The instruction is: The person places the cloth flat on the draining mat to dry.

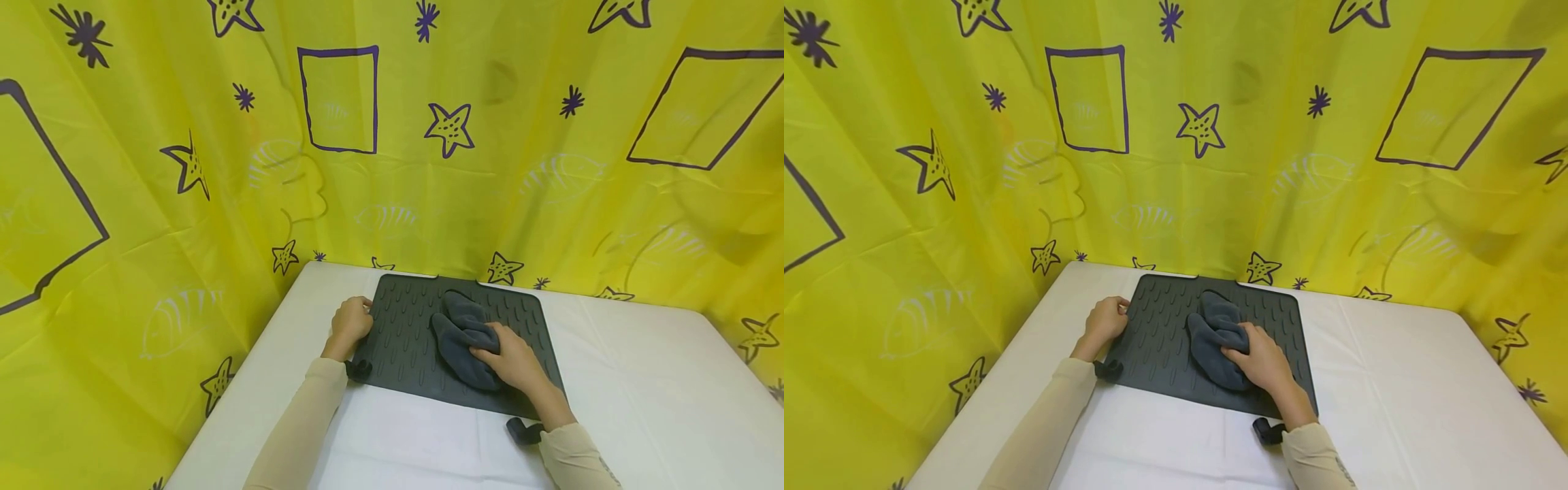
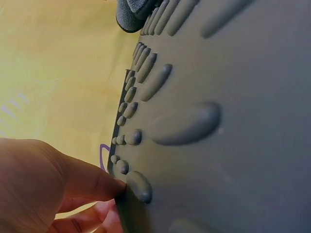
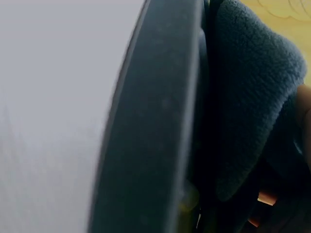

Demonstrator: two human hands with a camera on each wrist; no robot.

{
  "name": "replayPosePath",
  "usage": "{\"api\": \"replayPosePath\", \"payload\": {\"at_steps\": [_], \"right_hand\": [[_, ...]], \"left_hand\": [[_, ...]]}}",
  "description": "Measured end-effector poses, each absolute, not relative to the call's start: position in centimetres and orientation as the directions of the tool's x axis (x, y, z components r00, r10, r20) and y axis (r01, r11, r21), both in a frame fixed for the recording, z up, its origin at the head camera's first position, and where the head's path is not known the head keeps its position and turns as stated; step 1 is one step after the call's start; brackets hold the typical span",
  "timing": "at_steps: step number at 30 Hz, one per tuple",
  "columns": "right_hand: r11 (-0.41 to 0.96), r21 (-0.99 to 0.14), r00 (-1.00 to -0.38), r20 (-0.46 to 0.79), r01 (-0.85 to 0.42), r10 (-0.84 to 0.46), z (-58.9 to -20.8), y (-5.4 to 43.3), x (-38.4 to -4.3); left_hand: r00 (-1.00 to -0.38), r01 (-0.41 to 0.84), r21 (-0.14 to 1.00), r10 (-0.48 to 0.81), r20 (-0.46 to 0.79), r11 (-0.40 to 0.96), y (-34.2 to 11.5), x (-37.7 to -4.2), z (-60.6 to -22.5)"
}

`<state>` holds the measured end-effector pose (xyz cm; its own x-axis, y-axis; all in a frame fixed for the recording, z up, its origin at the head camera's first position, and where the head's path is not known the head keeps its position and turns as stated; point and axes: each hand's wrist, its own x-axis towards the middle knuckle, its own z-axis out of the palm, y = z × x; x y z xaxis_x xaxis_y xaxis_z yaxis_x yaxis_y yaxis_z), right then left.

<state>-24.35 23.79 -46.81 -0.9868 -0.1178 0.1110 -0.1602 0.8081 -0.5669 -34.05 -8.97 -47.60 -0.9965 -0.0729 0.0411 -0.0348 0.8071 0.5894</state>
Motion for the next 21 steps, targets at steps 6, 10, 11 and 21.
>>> {"api": "replayPosePath", "payload": {"at_steps": [6, 10, 11, 21], "right_hand": [[0.774, -0.603, -0.98, 0.072, -0.191, -0.186, -46.2, 24.8, -24.4], [0.754, -0.627, -0.974, 0.033, -0.195, -0.224, -45.1, 25.8, -24.1], [0.75, -0.632, -0.972, 0.025, -0.196, -0.233, -44.9, 26.1, -24.1], [0.709, -0.672, -0.94, -0.059, -0.211, -0.336, -43.8, 29.8, -23.8]], "left_hand": [[-0.996, 0.002, 0.584, -0.049, 0.072, 0.811, -8.9, -33.8, -47.0], [-0.991, 0.085, 0.587, 0.01, 0.13, 0.805, -8.4, -33.4, -46.3], [-0.989, 0.118, 0.586, 0.039, 0.146, 0.802, -8.2, -33.2, -46.1], [-0.876, 0.47, 0.481, 0.46, 0.149, 0.74, -5.3, -31.6, -44.4]]}}
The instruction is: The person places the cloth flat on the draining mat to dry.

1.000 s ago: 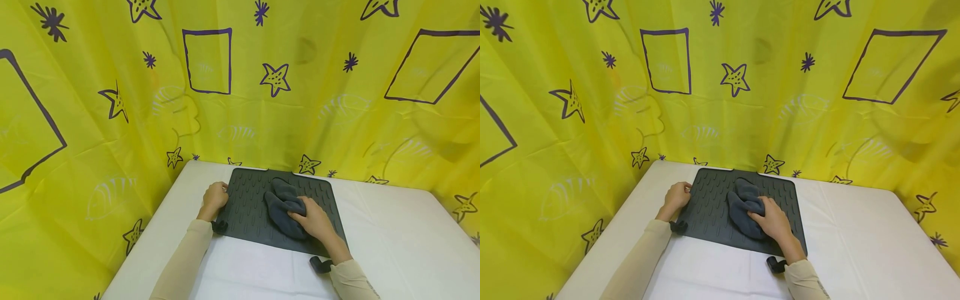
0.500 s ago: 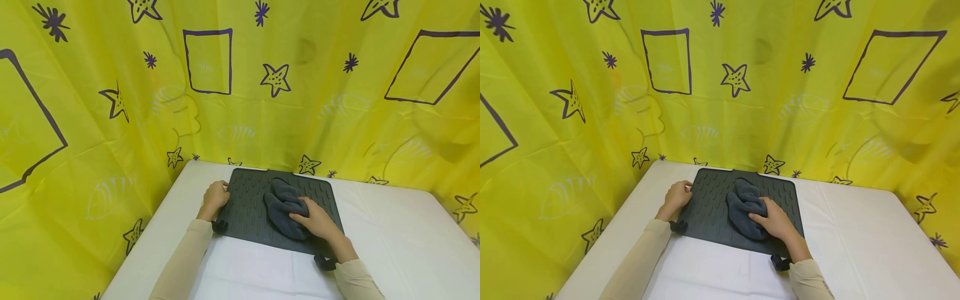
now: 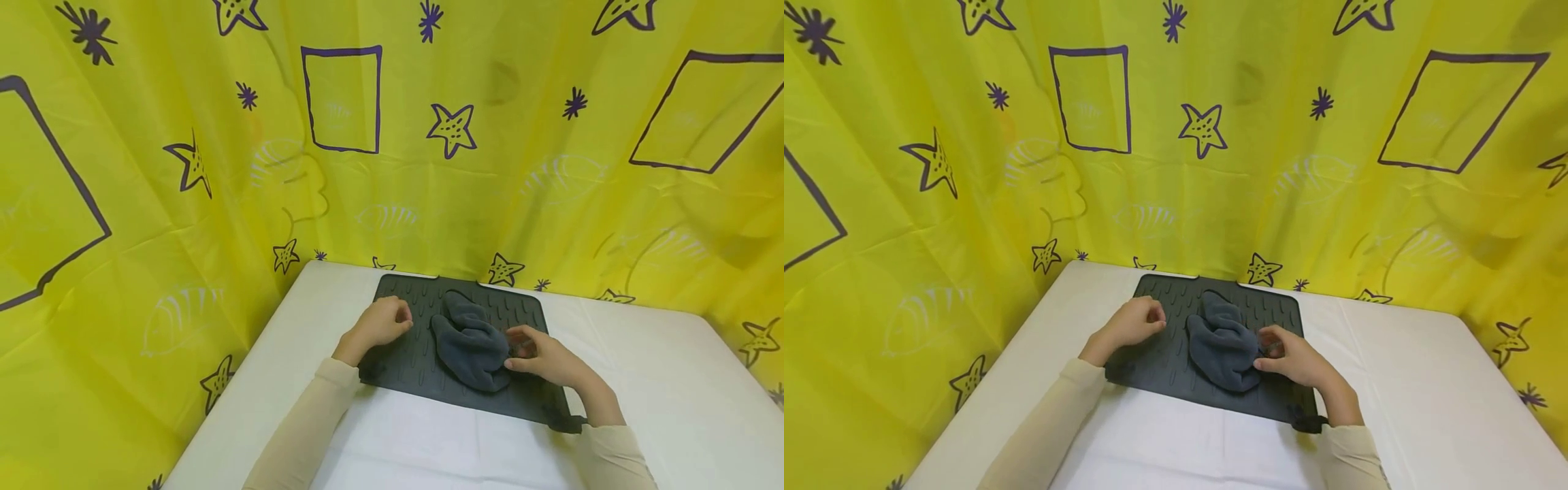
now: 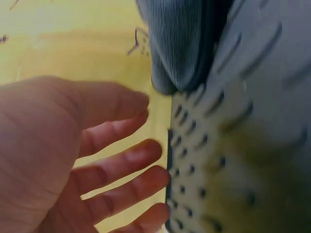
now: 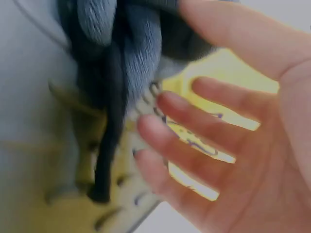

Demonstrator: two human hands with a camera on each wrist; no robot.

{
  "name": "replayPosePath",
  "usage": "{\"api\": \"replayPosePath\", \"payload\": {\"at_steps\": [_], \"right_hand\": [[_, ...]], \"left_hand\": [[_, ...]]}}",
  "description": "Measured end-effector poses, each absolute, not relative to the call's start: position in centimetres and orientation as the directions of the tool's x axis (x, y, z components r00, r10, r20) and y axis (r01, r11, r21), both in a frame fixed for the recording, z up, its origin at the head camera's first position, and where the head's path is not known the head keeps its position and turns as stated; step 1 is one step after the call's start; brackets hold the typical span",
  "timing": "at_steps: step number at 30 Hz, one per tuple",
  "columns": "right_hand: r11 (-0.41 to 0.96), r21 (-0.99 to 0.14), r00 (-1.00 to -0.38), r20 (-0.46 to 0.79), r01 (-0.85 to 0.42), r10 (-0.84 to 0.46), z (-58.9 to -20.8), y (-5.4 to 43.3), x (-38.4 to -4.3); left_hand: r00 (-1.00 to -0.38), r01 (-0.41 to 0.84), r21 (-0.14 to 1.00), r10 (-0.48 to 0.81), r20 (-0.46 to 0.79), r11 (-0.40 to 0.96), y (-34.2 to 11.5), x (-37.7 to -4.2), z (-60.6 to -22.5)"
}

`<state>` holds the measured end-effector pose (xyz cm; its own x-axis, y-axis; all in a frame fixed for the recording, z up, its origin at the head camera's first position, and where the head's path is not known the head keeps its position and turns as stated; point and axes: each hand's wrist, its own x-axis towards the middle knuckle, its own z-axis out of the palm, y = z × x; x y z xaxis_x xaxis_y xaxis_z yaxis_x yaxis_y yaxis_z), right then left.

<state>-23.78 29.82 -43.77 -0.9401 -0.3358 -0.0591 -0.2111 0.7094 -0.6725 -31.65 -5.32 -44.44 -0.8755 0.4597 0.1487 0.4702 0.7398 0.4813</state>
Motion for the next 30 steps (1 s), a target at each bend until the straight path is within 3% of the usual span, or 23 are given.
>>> {"api": "replayPosePath", "payload": {"at_steps": [6, 19, 30], "right_hand": [[0.729, -0.652, -0.931, -0.099, -0.206, -0.351, -44.1, 30.7, -23.4], [0.784, -0.583, -0.939, -0.101, -0.213, -0.33, -44.7, 29.4, -23.7], [0.771, -0.577, -0.93, -0.056, -0.268, -0.364, -45.1, 29.6, -23.9]], "left_hand": [[-0.814, 0.549, 0.421, 0.576, 0.073, 0.722, -3.0, -30.1, -44.4], [-0.787, 0.577, 0.339, 0.617, -0.011, 0.743, 0.1, -28.4, -45.7], [-0.757, 0.64, 0.253, 0.651, 0.048, 0.726, 1.2, -27.8, -46.2]]}}
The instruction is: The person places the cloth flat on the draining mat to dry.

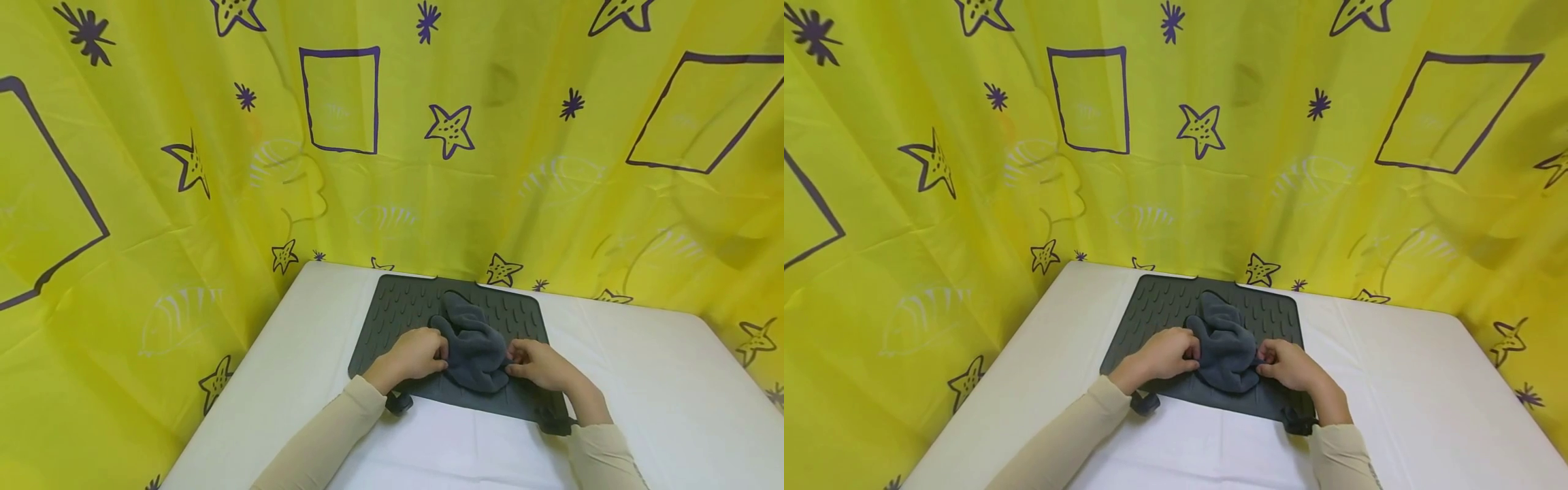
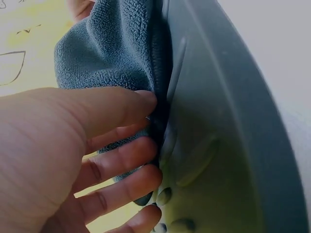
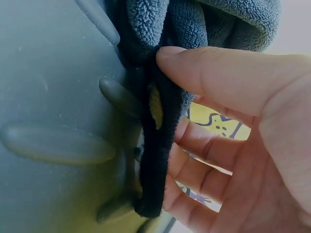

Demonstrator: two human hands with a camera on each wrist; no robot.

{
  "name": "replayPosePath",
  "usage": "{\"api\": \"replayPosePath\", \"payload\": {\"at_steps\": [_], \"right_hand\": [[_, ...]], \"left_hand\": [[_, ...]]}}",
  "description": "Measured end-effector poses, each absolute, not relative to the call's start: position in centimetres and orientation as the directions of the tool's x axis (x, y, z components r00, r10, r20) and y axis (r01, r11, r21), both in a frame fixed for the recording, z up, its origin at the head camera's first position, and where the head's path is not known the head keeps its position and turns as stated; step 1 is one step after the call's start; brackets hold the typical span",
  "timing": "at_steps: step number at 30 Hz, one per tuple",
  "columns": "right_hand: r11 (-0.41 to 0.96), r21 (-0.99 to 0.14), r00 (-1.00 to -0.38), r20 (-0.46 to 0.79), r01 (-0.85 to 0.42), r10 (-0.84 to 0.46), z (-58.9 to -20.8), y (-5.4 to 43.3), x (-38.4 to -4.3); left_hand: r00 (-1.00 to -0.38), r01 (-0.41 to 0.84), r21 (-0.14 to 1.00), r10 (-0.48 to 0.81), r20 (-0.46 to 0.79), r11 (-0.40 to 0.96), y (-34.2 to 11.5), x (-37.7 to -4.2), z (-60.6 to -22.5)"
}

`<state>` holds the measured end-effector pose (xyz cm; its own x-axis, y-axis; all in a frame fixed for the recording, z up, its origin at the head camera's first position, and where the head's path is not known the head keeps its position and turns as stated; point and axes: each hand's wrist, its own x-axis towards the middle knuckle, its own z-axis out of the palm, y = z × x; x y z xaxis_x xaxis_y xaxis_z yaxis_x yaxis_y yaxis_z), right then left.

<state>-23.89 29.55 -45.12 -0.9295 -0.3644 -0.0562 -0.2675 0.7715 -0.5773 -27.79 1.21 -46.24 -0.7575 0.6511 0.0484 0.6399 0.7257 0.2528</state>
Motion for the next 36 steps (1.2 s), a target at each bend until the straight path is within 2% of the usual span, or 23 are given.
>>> {"api": "replayPosePath", "payload": {"at_steps": [11, 23, 31, 36], "right_hand": [[0.785, -0.581, -0.952, -0.054, -0.215, -0.3, -45.0, 29.9, -24.0], [0.785, -0.585, -0.971, 0.017, -0.204, -0.239, -44.1, 30.6, -23.8], [0.779, -0.59, -0.969, 0.024, -0.212, -0.246, -43.4, 30.9, -23.7], [0.772, -0.598, -0.968, 0.023, -0.214, -0.25, -43.3, 31.2, -23.5]], "left_hand": [[-0.775, 0.629, 0.272, 0.611, 0.159, 0.728, 0.1, -28.6, -45.3], [-0.841, 0.54, 0.407, 0.457, 0.288, 0.737, -3.5, -30.5, -43.4], [-0.867, 0.495, 0.444, 0.389, 0.313, 0.747, -5.1, -30.9, -42.6], [-0.885, 0.464, 0.469, 0.372, 0.278, 0.752, -5.9, -31.2, -42.4]]}}
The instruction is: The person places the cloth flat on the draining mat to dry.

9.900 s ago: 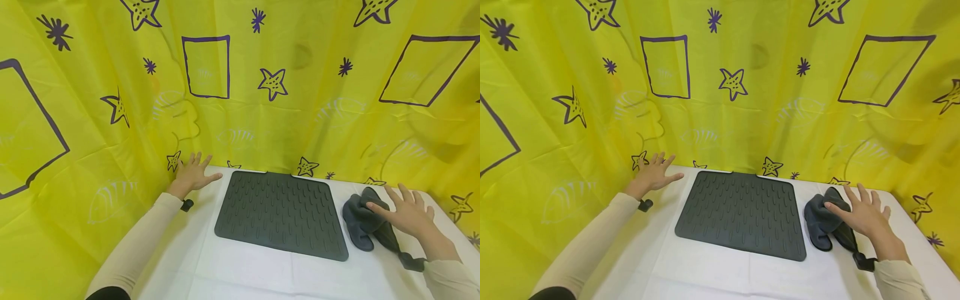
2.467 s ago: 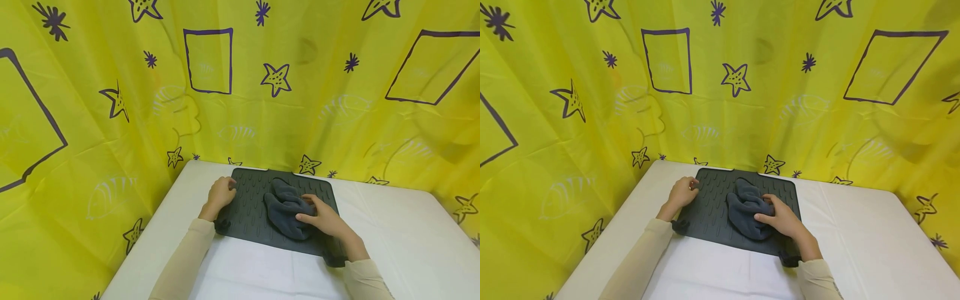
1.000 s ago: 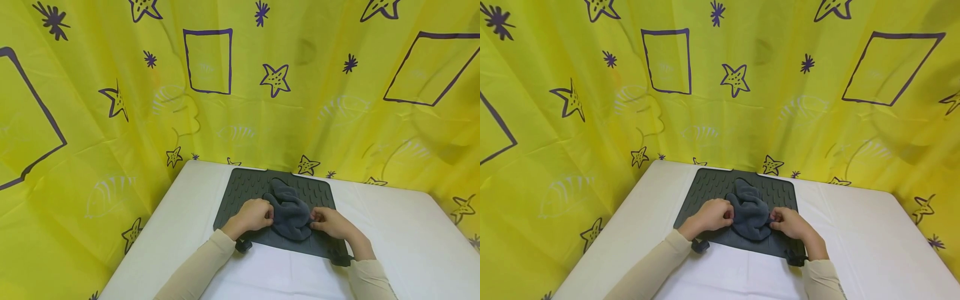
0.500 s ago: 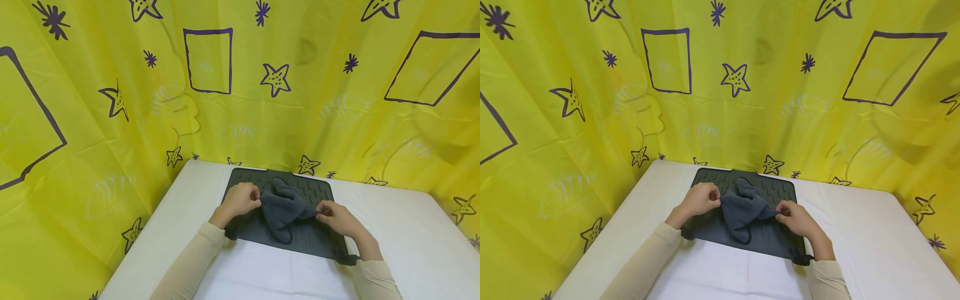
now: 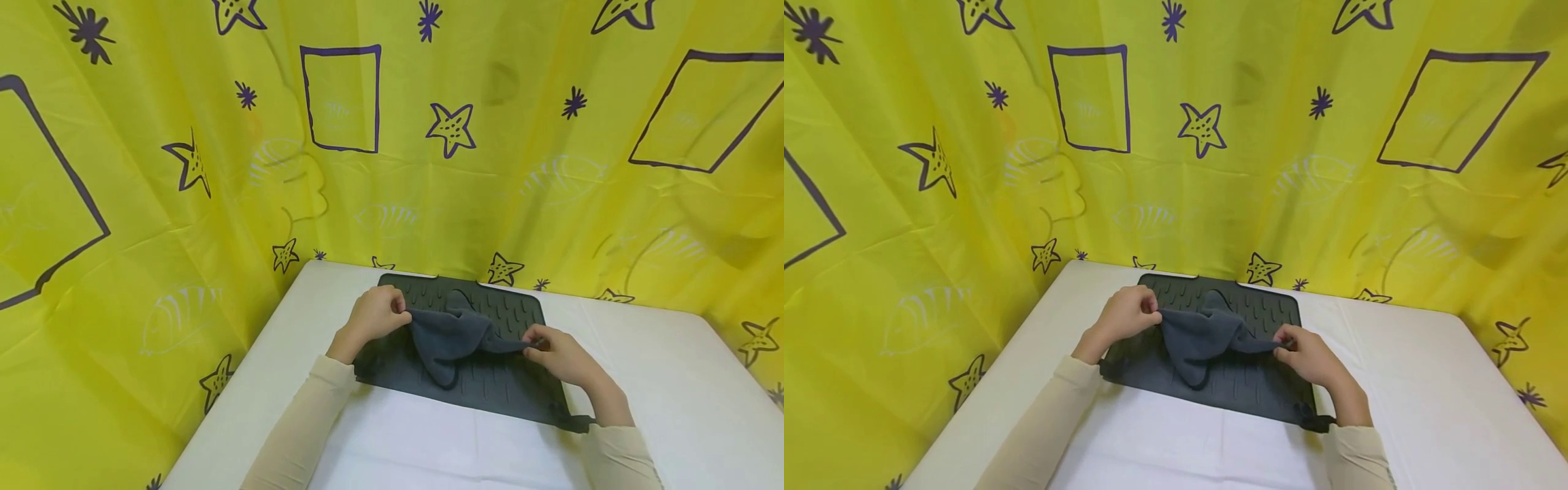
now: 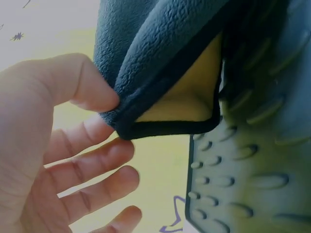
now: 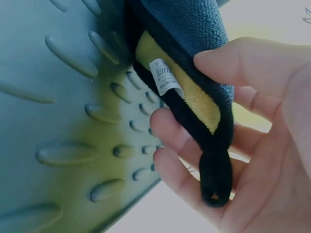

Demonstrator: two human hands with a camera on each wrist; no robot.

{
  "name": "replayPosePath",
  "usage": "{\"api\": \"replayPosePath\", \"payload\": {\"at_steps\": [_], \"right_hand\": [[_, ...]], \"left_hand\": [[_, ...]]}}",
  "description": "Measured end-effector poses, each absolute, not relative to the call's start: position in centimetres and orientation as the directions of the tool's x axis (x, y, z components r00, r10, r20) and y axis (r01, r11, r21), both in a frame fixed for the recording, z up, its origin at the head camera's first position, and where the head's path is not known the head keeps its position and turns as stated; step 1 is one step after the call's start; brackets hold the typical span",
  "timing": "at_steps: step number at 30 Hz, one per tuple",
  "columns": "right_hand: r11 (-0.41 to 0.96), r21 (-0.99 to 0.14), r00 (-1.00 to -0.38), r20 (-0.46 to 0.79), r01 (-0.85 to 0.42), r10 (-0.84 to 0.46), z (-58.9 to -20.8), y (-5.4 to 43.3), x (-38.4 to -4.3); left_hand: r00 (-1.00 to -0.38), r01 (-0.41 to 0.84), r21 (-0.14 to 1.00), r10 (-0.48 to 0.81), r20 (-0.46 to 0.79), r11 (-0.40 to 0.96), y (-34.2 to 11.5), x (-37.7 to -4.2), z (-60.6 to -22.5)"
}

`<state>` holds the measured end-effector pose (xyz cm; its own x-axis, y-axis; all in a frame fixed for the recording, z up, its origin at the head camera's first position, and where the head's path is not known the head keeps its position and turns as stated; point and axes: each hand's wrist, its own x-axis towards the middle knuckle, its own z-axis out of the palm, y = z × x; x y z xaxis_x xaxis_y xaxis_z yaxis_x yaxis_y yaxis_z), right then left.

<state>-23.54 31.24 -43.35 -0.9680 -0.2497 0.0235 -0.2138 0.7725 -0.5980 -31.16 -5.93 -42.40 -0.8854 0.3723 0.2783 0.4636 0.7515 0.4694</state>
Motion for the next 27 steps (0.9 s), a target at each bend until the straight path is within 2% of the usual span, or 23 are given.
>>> {"api": "replayPosePath", "payload": {"at_steps": [9, 27], "right_hand": [[0.78, -0.596, -0.969, -0.015, -0.19, -0.247, -43.4, 32.0, -23.3], [0.787, -0.599, -0.972, -0.057, -0.149, -0.228, -43.5, 33.5, -23.3]], "left_hand": [[-0.901, 0.433, 0.481, 0.39, 0.193, 0.762, -7.2, -31.9, -42.8], [-0.915, 0.388, 0.525, 0.385, 0.121, 0.757, -8.9, -32.5, -43.1]]}}
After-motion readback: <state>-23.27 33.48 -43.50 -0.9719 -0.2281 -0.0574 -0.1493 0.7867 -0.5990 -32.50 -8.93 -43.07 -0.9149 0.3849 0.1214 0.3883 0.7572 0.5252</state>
